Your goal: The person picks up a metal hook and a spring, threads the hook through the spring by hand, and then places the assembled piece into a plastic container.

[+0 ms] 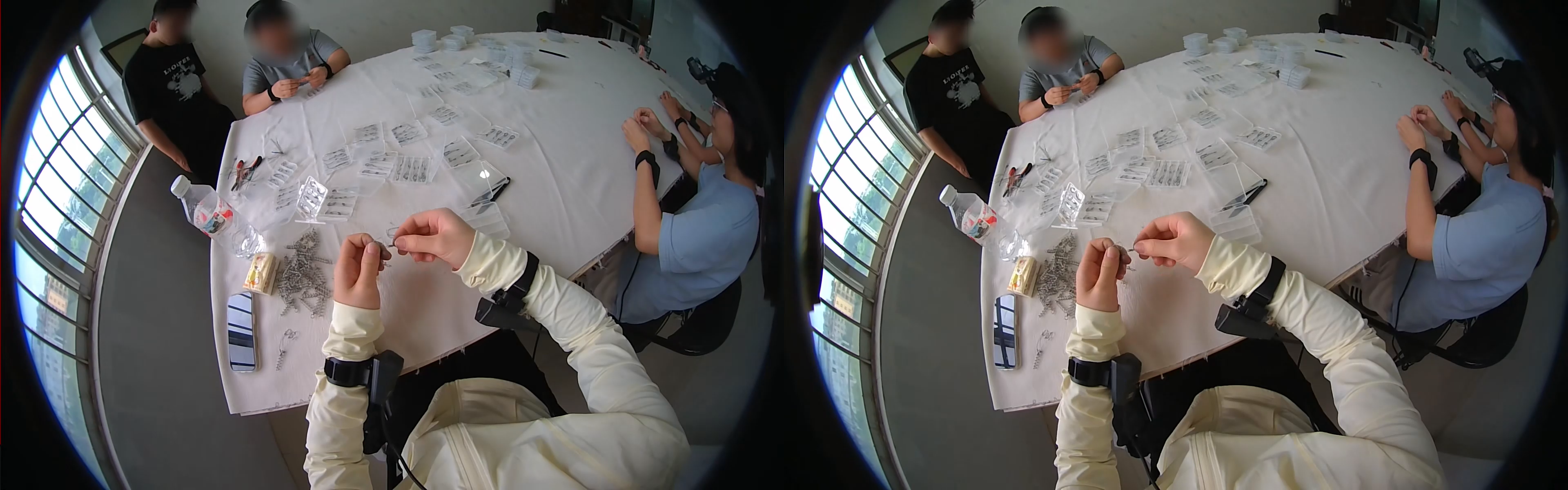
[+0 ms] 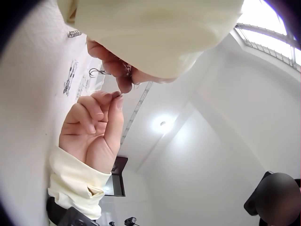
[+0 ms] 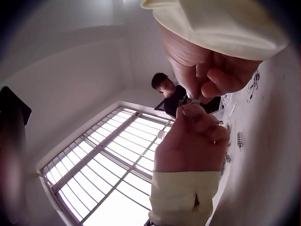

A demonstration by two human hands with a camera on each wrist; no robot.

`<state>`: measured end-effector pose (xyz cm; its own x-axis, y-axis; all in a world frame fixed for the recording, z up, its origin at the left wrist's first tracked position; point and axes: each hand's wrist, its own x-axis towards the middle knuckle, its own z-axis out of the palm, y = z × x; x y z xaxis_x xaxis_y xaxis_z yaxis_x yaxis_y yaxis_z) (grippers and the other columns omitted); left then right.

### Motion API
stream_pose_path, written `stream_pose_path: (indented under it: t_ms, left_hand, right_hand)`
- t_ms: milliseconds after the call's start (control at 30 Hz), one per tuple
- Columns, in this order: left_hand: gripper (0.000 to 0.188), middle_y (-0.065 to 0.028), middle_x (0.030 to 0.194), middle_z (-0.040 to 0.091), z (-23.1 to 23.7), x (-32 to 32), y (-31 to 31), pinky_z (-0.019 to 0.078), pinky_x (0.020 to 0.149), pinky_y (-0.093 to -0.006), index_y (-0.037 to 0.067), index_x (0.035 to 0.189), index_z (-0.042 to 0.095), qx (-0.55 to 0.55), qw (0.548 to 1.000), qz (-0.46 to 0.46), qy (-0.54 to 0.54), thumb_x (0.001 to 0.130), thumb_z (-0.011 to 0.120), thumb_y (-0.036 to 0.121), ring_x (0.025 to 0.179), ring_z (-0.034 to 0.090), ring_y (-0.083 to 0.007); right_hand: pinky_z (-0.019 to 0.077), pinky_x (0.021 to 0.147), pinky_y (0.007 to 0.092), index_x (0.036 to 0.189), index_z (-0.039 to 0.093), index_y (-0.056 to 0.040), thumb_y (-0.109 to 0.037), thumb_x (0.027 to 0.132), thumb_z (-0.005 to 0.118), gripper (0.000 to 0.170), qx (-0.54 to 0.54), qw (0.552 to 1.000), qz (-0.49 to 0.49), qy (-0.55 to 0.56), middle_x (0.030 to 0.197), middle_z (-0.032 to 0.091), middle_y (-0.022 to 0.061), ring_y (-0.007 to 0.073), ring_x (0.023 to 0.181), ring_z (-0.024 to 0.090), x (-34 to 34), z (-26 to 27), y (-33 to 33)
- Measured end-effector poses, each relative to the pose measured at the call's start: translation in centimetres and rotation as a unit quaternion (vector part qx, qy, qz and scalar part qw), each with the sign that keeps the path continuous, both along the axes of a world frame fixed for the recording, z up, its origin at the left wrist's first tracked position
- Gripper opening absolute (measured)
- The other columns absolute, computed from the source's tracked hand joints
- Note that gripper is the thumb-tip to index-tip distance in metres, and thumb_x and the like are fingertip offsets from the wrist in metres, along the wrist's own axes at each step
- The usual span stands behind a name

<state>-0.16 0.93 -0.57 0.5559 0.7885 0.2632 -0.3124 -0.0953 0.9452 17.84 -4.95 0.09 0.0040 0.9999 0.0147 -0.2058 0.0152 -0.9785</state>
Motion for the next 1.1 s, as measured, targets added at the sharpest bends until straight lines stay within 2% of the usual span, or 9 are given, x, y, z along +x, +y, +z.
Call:
stream_pose_path:
  t_ms: [133,200,333,400,500,733,900,1000,1100]
  left_hand:
    - [0.008,-0.0027,0.085,0.059,0.3,0.2,-0.4,0.0388,0.066,-0.0210,0.004,0.099,0.053,0.038,0.998,0.045,0.023,0.099,0.051,0.012,0.072,0.048,-0.0068]
    - [0.008,-0.0030,0.086,0.059,0.0,0.1,-0.2,0.0411,0.069,-0.0220,0.003,0.099,0.052,0.039,0.998,0.047,0.033,0.099,0.051,0.011,0.076,0.051,-0.0081]
    - [0.006,-0.0029,0.086,0.060,-0.1,0.3,-0.4,0.0418,0.068,-0.0222,0.003,0.099,0.052,0.049,0.996,0.055,0.050,0.098,0.051,0.009,0.075,0.051,-0.0079]
    - [0.006,-0.0031,0.086,0.060,0.0,0.4,-0.5,0.0423,0.069,-0.0224,0.003,0.099,0.052,0.055,0.996,0.050,0.048,0.098,0.051,0.009,0.076,0.052,-0.0084]
    - [0.006,-0.0037,0.087,0.060,0.0,0.4,-0.5,0.0431,0.070,-0.0228,0.002,0.099,0.052,0.060,0.996,0.038,0.046,0.098,0.052,0.008,0.078,0.054,-0.0092]
    - [0.007,-0.0054,0.089,0.062,0.2,0.6,-0.8,0.0450,0.072,-0.0238,0.001,0.101,0.053,0.070,0.996,0.030,0.046,0.097,0.053,0.007,0.080,0.056,-0.0103]
    - [0.006,-0.0054,0.091,0.061,0.1,0.6,-0.8,0.0475,0.074,-0.0241,0.000,0.100,0.052,0.081,0.994,0.039,0.058,0.097,0.053,0.005,0.083,0.059,-0.0103]
    - [0.007,-0.0044,0.090,0.061,0.3,0.7,-1.0,0.0456,0.071,-0.0231,0.001,0.101,0.053,0.088,0.993,0.049,0.059,0.097,0.053,0.006,0.080,0.057,-0.0096]
    - [0.008,-0.0028,0.088,0.061,0.4,0.7,-1.0,0.0428,0.067,-0.0216,0.002,0.102,0.053,0.088,0.993,0.050,0.057,0.097,0.052,0.007,0.077,0.055,-0.0085]
  right_hand:
    - [0.0465,0.059,0.0219,0.098,0.065,0.0016,-0.012,0.089,0.068,0.017,0.010,0.997,-0.036,-0.075,0.084,0.067,0.0039,0.0081,0.069,0.059,-0.3,0.6,-0.4]
    - [0.0493,0.065,0.0233,0.096,0.065,0.0015,-0.011,0.089,0.068,0.015,0.041,0.991,-0.054,-0.114,0.085,0.067,0.0037,0.0091,0.073,0.061,-0.6,1.1,-0.6]
    - [0.0518,0.073,0.0251,0.097,0.062,0.0007,-0.007,0.090,0.064,0.011,0.096,0.991,-0.038,-0.082,0.090,0.068,0.0056,0.0113,0.082,0.064,-0.8,0.2,-0.3]
    - [0.0524,0.083,0.0282,0.098,0.062,0.0014,-0.004,0.090,0.062,0.009,0.121,0.991,-0.042,-0.048,0.095,0.068,0.0079,0.0139,0.088,0.065,-1.1,0.1,-0.2]
    - [0.0525,0.084,0.0276,0.097,0.062,0.0025,-0.004,0.091,0.062,0.009,0.137,0.989,-0.055,-0.017,0.094,0.068,0.0074,0.0124,0.090,0.065,-1.4,0.0,-0.1]
    - [0.0536,0.081,0.0280,0.095,0.062,0.0027,-0.004,0.090,0.063,0.008,0.134,0.986,-0.090,-0.045,0.091,0.069,0.0078,0.0130,0.086,0.066,-1.6,0.0,-0.3]
    - [0.0526,0.069,0.0262,0.088,0.065,0.0013,-0.008,0.087,0.069,0.010,0.166,0.956,-0.176,-0.165,0.082,0.071,0.0066,0.0114,0.074,0.066,-1.8,0.1,-0.4]
    - [0.0528,0.076,0.0259,0.091,0.065,0.0027,-0.002,0.086,0.067,0.007,0.176,0.939,-0.178,-0.237,0.091,0.070,0.0087,0.0120,0.082,0.066,-1.8,0.7,-0.7]
    - [0.0528,0.073,0.0255,0.090,0.066,0.0012,-0.001,0.084,0.068,0.006,0.196,0.929,-0.176,-0.258,0.090,0.070,0.0090,0.0124,0.080,0.066,-1.9,1.0,-0.9]
